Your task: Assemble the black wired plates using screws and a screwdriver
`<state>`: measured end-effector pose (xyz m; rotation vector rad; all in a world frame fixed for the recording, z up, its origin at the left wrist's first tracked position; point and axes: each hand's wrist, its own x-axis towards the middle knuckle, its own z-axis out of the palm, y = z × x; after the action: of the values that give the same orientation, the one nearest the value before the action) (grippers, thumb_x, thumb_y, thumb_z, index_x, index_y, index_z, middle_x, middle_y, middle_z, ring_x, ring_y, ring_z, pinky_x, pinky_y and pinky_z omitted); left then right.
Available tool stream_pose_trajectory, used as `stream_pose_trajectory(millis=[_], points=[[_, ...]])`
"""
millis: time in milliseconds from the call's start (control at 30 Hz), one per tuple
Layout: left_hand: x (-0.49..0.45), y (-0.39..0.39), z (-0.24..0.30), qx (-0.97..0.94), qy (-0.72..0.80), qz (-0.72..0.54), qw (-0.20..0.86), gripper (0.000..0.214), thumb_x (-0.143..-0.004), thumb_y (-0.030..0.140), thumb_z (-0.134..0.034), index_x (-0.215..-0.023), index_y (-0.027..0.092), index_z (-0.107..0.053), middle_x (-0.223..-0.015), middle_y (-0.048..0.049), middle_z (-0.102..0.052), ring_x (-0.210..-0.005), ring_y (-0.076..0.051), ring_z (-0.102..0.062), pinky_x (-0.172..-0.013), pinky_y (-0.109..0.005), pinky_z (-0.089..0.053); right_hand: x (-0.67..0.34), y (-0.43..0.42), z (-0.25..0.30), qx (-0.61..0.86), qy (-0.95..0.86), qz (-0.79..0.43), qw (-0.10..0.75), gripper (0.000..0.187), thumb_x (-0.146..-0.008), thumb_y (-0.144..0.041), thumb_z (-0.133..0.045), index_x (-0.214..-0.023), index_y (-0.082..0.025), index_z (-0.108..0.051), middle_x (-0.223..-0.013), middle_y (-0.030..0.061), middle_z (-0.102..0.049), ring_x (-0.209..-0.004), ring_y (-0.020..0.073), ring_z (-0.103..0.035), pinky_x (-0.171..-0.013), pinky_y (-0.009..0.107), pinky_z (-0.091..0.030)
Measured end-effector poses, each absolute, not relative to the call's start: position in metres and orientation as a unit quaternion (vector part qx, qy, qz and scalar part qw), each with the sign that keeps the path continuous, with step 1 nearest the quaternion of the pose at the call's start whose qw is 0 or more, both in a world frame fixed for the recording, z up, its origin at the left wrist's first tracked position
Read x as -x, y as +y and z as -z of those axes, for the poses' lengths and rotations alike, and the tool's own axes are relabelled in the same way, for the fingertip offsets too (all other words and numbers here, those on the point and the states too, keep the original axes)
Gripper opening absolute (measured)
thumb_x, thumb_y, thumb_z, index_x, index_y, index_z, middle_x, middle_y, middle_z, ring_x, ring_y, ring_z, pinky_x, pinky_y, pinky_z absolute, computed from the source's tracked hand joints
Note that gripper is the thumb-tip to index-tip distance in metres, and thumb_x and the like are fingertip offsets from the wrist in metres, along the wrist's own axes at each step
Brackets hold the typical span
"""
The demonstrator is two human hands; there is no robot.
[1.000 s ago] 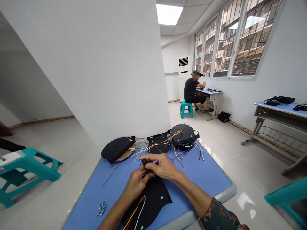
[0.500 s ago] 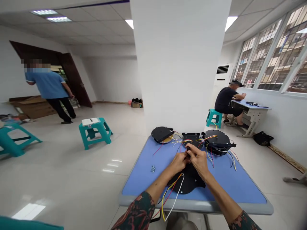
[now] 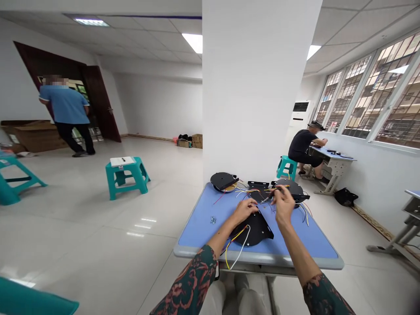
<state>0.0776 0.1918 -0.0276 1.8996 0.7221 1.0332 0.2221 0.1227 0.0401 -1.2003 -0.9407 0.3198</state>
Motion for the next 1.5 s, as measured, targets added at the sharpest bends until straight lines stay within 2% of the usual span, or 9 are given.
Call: stream_pose_trajectory(millis=[100, 200, 267, 400, 567, 833, 1033, 1233, 1500], points=[[-0.067, 0.196, 0.022, -0.71, 0.318, -0.46, 0.429, 0.024, -0.093, 0.027, -0.051, -0.106, 0.012, -0.063, -0.092, -0.0099, -0.075, -0.08, -0.016, -0.071, -0.078, -0.029, -0.057, -0.254, 0.096, -0.048, 0.513, -0.375, -0.246, 0.732, 0.049, -0.076, -0.061, -0.057, -0.105, -0.022, -0.06, -0.08, 0.0004, -0.064, -0.058, 0.0124, -0.052, -0.056, 0.027, -0.049], [-0.048, 0.201, 0.018, -0.671, 0.372, -0.49, 0.415, 0.026, -0.096, 0.028, -0.046, -0.104, 0.01, -0.063, -0.095, -0.014, -0.075, -0.081, -0.017, -0.072, -0.079, -0.031, -0.058, -0.269, 0.065, -0.039, 0.529, -0.381, -0.352, 0.672, 0.038, -0.071, -0.055, -0.065, -0.086, -0.021, -0.059, -0.062, -0.0037, -0.052, -0.056, 0.0134, -0.053, -0.053, 0.028, -0.051], [-0.034, 0.199, 0.02, -0.662, 0.412, -0.482, 0.401, 0.017, -0.09, 0.025, -0.055, -0.094, 0.012, -0.066, -0.086, -0.011, -0.074, -0.076, -0.018, -0.071, -0.076, -0.032, -0.057, -0.268, 0.048, -0.026, 0.556, -0.393, -0.395, 0.617, 0.034, -0.07, -0.051, -0.068, -0.08, -0.02, -0.057, -0.06, -0.0042, -0.052, -0.047, 0.0111, -0.048, -0.043, 0.025, -0.045], [-0.016, 0.181, 0.032, -0.677, 0.472, -0.442, 0.352, 0.004, -0.078, 0.013, -0.066, -0.077, 0.016, -0.069, -0.078, -0.0047, -0.073, -0.078, -0.018, -0.069, -0.082, -0.033, -0.054, -0.252, 0.033, -0.002, 0.619, -0.4, -0.434, 0.519, 0.033, -0.069, -0.046, -0.074, -0.072, -0.02, -0.053, -0.051, -0.0078, -0.047, -0.034, 0.0033, -0.026, -0.032, 0.017, -0.013], [-0.012, 0.155, 0.043, -0.702, 0.492, -0.402, 0.322, 0.015, -0.078, 0.009, -0.067, -0.09, 0.018, -0.072, -0.089, -0.0051, -0.076, -0.088, -0.018, -0.07, -0.088, -0.031, -0.052, -0.235, 0.034, 0.013, 0.678, -0.432, -0.427, 0.413, 0.031, -0.074, -0.046, -0.07, -0.084, -0.02, -0.057, -0.05, -0.0095, -0.046, -0.037, 0.0045, -0.03, -0.036, 0.016, -0.016], [-0.013, 0.137, 0.052, -0.704, 0.5, -0.404, 0.302, 0.017, -0.08, 0.012, -0.067, -0.095, 0.019, -0.071, -0.1, -0.0059, -0.073, -0.096, -0.019, -0.067, -0.094, -0.034, -0.05, -0.241, 0.033, 0.021, 0.655, -0.416, -0.448, 0.445, 0.036, -0.073, -0.051, -0.068, -0.077, -0.02, -0.051, -0.053, -0.0084, -0.048, -0.037, 0.0032, -0.027, -0.038, 0.017, -0.012], [-0.01, 0.133, 0.053, -0.7, 0.484, -0.402, 0.339, 0.021, -0.082, 0.014, -0.064, -0.103, 0.018, -0.068, -0.089, -0.0034, -0.073, -0.079, -0.015, -0.069, -0.078, -0.027, -0.054, -0.259, 0.039, 0.028, 0.66, -0.38, -0.407, 0.505, 0.037, -0.072, -0.052, -0.069, -0.082, -0.02, -0.052, -0.057, -0.007, -0.05, -0.038, 0.0037, -0.028, -0.037, 0.017, -0.014], [-0.006, 0.149, 0.042, -0.705, 0.474, -0.404, 0.338, 0.016, -0.082, 0.013, -0.06, -0.094, 0.018, -0.071, -0.089, -0.0049, -0.075, -0.084, -0.017, -0.071, -0.082, -0.029, -0.055, -0.281, 0.037, 0.006, 0.591, -0.35, -0.423, 0.591, 0.04, -0.074, -0.054, -0.071, -0.089, -0.019, -0.057, -0.067, -0.0006, -0.057, -0.05, 0.0092, -0.043, -0.042, 0.022, -0.032], [-0.055, 0.172, 0.023, -0.748, 0.407, -0.403, 0.334, 0.015, -0.083, 0.019, -0.062, -0.092, 0.019, -0.074, -0.087, -0.0041, -0.076, -0.081, -0.018, -0.069, -0.081, -0.03, -0.054, -0.237, 0.079, -0.026, 0.387, -0.428, -0.36, 0.733, 0.032, -0.08, -0.048, -0.07, -0.091, -0.023, -0.054, -0.084, 0.0, -0.06, -0.068, 0.0113, -0.052, -0.068, 0.029, -0.047]])
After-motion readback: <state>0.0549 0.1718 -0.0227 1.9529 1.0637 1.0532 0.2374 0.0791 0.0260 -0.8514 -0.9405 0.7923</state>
